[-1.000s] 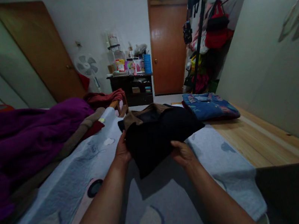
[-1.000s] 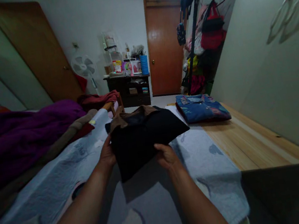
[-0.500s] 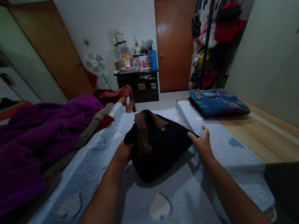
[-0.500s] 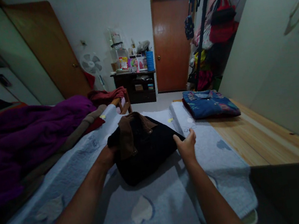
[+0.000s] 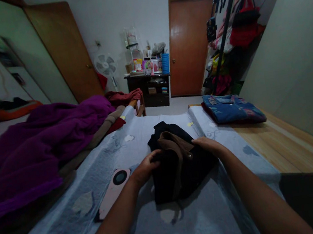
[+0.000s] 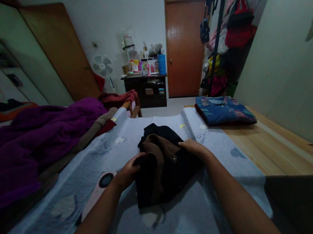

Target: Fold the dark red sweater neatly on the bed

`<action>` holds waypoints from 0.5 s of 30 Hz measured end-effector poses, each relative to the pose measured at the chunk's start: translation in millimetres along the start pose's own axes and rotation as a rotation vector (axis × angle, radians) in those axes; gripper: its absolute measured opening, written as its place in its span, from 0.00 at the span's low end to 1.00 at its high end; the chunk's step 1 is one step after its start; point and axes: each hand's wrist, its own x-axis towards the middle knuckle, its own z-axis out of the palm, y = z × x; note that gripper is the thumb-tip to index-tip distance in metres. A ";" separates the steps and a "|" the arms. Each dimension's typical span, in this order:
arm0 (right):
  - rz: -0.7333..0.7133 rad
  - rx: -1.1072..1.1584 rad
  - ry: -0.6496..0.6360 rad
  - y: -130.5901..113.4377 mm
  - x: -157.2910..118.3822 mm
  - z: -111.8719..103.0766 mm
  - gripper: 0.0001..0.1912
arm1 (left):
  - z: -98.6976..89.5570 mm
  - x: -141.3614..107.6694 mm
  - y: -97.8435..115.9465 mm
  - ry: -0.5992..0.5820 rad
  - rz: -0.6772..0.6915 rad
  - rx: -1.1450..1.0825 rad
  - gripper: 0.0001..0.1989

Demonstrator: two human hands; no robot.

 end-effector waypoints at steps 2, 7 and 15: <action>0.041 -0.052 -0.010 0.6 4.0 -0.8 0.10 | -7.8 2.1 -1.7 0.142 0.024 -0.146 0.32; -0.020 0.035 0.082 -2.3 10.1 9.5 0.22 | -13.2 17.0 -15.2 0.322 -0.111 -0.269 0.20; -0.034 -0.084 0.043 -5.3 32.5 29.9 0.14 | 2.4 48.6 -19.7 0.271 -0.335 -0.513 0.13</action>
